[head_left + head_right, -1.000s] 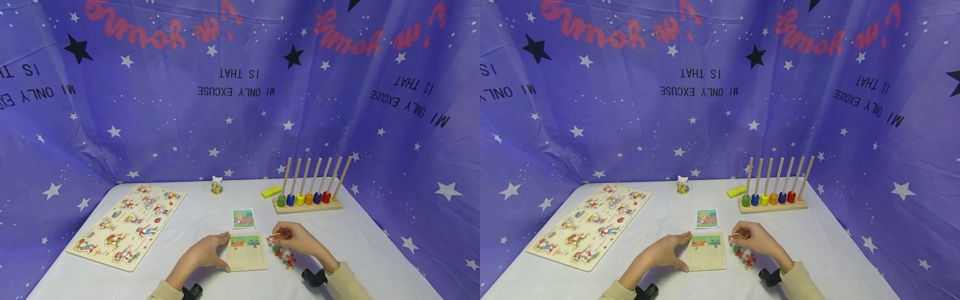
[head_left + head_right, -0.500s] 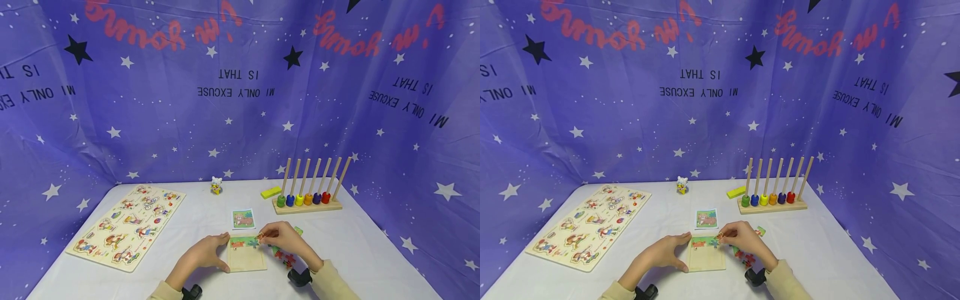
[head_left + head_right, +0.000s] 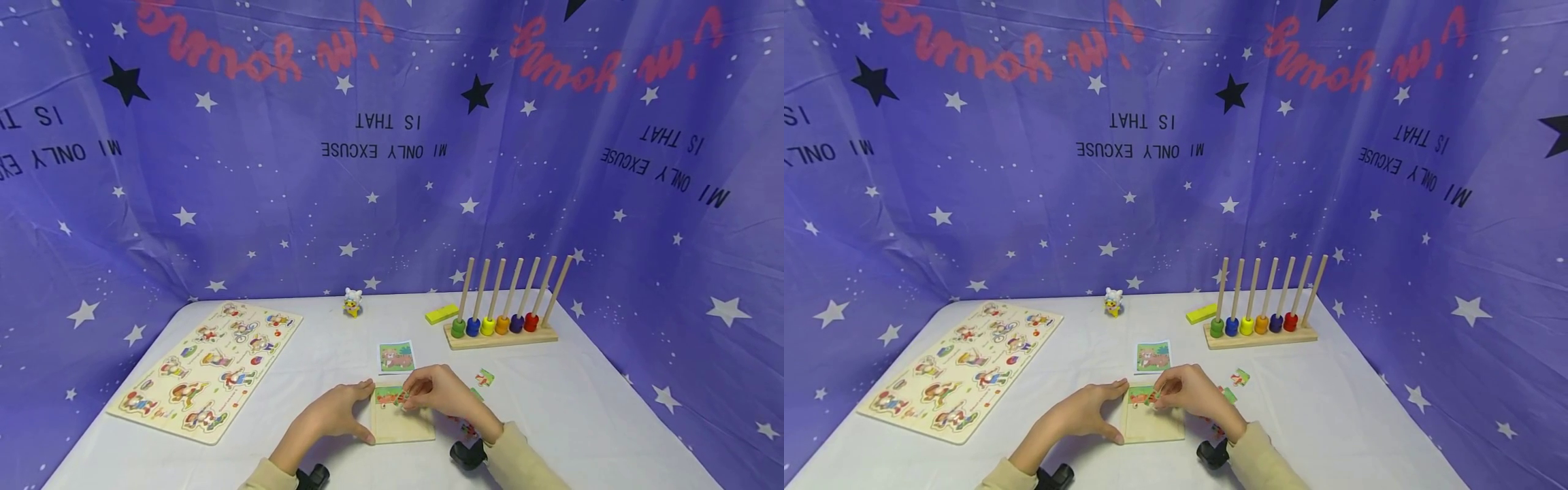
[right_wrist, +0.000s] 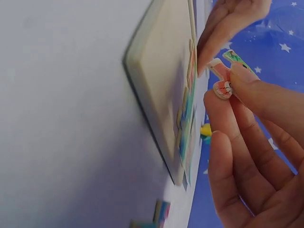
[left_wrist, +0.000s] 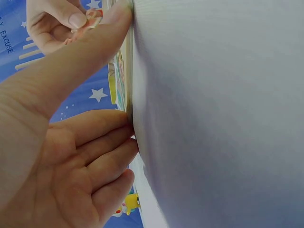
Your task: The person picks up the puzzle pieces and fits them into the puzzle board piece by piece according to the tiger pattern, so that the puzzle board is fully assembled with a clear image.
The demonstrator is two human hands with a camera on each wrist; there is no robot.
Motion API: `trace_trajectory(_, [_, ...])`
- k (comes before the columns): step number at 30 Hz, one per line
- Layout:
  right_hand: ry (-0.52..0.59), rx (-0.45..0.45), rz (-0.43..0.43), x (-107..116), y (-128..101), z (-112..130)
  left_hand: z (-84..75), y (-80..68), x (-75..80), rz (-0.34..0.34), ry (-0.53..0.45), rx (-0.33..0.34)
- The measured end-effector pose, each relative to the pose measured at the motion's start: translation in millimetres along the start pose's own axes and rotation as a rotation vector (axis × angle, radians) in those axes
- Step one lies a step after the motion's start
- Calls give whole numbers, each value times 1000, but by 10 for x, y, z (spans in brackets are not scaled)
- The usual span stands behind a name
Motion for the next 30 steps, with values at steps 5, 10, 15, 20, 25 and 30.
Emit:
trace_trajectory(5, [-35, 21, 19, -68, 53, 8, -6, -2, 4, 4, -10, 2])
trace_trajectory(10, [-51, 33, 48, -133, 109, 33, -8, -4, 11, 4, -11, -4])
trace_trajectory(15, [-37, 16, 52, -196, 153, 39, -12, 0, 8, 5, -10, -7])
trace_trajectory(20, [-33, 14, 50, -241, 186, 58, -11, -4, 7, 7, -9, -6])
trace_trajectory(25, [-78, 51, 46, -263, 225, 73, -11, -13, 15, 11, -11, -4])
trace_trajectory(30, [-98, 65, 38, -284, 253, 86, -15, -17, 21, 10, -11, -5])
Point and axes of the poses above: each hand's wrist, its own y-axis towards the middle knuckle, its own x-axis out of the back of the hand, z = x × y, the point moved 2 cm from there along y, towards the middle knuckle, and after that the axes turned 4 degrees about y, right-handed, at the moved point
